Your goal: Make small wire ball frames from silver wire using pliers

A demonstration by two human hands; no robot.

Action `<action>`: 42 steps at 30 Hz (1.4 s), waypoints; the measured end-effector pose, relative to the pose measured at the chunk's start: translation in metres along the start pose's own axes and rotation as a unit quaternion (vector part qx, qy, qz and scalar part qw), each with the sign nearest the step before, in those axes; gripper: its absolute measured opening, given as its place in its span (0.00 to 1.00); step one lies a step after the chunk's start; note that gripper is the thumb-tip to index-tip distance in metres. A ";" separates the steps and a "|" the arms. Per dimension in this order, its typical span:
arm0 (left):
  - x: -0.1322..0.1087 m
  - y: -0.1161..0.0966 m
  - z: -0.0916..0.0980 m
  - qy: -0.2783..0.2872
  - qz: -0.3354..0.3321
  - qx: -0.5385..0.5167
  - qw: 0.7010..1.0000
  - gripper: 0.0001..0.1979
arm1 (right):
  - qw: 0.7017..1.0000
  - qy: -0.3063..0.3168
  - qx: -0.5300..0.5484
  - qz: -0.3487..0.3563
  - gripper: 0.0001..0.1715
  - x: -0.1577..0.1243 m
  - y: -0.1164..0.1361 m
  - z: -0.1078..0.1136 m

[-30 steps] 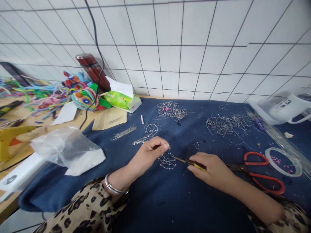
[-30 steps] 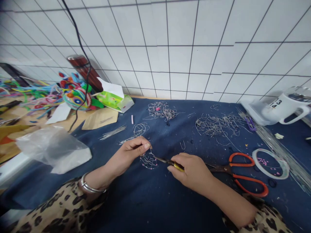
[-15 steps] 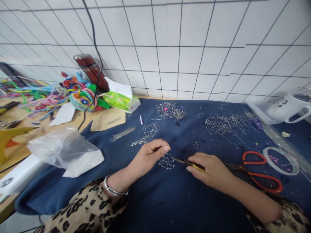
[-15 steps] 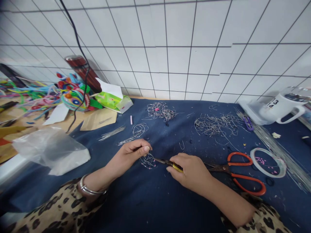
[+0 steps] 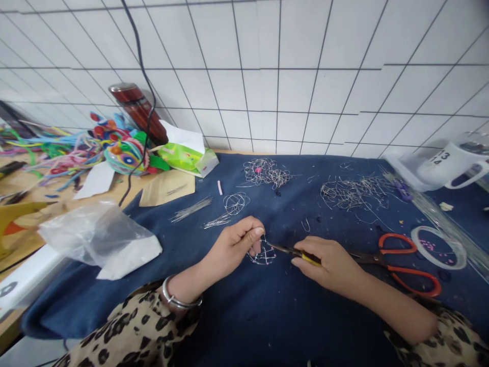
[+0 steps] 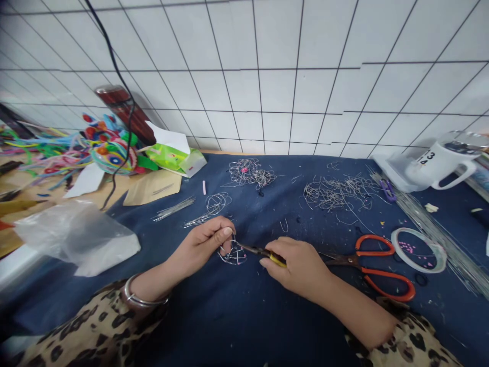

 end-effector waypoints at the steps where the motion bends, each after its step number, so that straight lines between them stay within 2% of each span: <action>1: 0.000 0.000 0.000 0.001 0.000 -0.002 1.000 0.11 | 1.000 0.001 -0.001 -0.002 0.12 0.000 0.000 0.000; 8: 0.002 -0.006 0.003 -0.018 -0.025 0.023 0.999 0.11 | 1.000 -0.003 -0.006 -0.002 0.11 0.000 -0.001 0.000; 21: 0.003 -0.006 0.005 -0.027 -0.022 0.019 0.999 0.11 | 1.000 0.000 0.003 -0.013 0.12 0.000 -0.002 0.001; 30: 0.002 -0.007 0.005 -0.025 -0.025 0.015 0.999 0.11 | 0.989 0.055 0.126 -0.050 0.13 0.001 -0.006 0.003; 39: 0.002 -0.006 0.005 -0.031 -0.023 0.029 0.999 0.11 | 0.981 0.042 0.171 -0.084 0.14 0.000 -0.011 0.005; 42: 0.003 -0.006 0.005 -0.028 -0.025 0.032 0.999 0.11 | 0.968 0.006 0.219 -0.122 0.13 0.001 -0.016 0.006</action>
Point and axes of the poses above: each hand's wrist, its own x-axis towards the middle knuckle, its own z-axis out of the back of the hand, y = z × x, the point moved 7 cm from there along x, towards the middle knuckle
